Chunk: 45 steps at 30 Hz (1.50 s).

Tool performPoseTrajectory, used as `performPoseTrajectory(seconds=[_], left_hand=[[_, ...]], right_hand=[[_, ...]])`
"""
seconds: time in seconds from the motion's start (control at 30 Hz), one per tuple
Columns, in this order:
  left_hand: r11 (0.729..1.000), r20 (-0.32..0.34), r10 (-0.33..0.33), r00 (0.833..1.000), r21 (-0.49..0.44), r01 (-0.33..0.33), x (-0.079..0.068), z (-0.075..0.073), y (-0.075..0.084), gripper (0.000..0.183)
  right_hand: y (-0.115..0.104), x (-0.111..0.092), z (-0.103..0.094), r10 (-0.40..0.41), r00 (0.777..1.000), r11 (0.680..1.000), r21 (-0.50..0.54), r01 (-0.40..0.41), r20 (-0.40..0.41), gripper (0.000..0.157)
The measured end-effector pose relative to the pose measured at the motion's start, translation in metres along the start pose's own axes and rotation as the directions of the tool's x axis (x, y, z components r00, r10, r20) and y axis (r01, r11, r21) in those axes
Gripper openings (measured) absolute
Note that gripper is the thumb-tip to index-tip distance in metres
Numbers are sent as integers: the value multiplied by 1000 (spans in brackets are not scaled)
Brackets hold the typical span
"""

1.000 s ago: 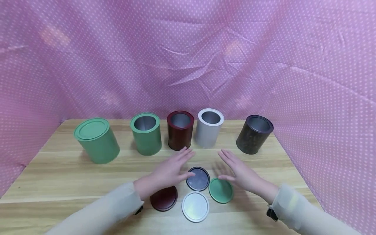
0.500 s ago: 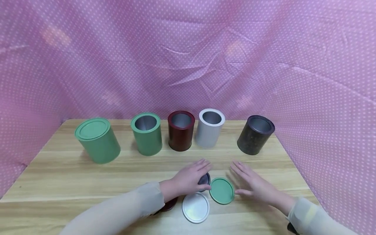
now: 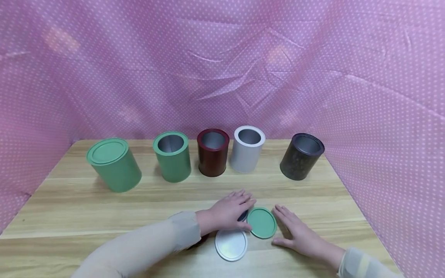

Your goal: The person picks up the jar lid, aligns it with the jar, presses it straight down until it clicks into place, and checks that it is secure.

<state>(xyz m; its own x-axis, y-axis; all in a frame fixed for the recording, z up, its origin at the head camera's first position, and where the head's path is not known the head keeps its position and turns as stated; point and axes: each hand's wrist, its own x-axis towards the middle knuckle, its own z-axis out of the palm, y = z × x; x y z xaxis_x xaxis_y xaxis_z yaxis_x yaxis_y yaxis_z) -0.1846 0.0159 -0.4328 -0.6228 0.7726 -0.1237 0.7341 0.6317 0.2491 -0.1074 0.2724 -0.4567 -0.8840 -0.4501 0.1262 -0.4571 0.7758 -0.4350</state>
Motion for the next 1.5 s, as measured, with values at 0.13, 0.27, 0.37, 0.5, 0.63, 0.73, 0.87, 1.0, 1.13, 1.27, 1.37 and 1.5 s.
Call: performPoseTrajectory(seconds=[0.13,0.27,0.37,0.5,0.63,0.73,0.87,1.0,1.13,1.27,1.37,1.5], left_hand=[[999,18,2,1000,33,-3,1,0,1,80],[998,33,-5,999,61,3,3,2,1,81],[997,37,-8,999,71,6,4,3,1,81],[997,40,-13,999,80,10,4,3,3,79],[995,52,-30,998,96,25,3,7,5,75],[994,52,-31,998,103,26,4,10,6,72],[994,40,-26,999,110,22,5,10,7,70],[993,36,-29,999,116,25,6,11,8,70],[993,36,-29,999,119,24,6,11,10,69],[991,36,-28,999,133,23,6,9,13,68],[988,34,-29,999,150,23,6,8,15,68],[987,29,-28,999,160,23,6,7,17,67]], right_hand=[[-3,3,1,42,999,999,14,-42,7,86],[-3,5,2,66,997,998,13,-66,26,86],[-3,7,3,71,997,997,7,-71,36,87],[-3,7,4,72,996,997,8,-72,47,87],[-4,7,6,70,997,998,3,-71,43,83],[-6,7,7,78,996,997,-9,-78,34,79],[-8,8,5,87,996,996,-20,-86,27,77],[-9,8,2,85,996,996,-22,-84,26,76],[-9,8,2,78,996,997,-23,-78,30,76],[-7,8,3,58,998,998,-20,-58,23,75],[-7,8,4,43,999,999,-23,-43,10,74],[-7,8,4,32,999,999,-30,-32,-8,73]])
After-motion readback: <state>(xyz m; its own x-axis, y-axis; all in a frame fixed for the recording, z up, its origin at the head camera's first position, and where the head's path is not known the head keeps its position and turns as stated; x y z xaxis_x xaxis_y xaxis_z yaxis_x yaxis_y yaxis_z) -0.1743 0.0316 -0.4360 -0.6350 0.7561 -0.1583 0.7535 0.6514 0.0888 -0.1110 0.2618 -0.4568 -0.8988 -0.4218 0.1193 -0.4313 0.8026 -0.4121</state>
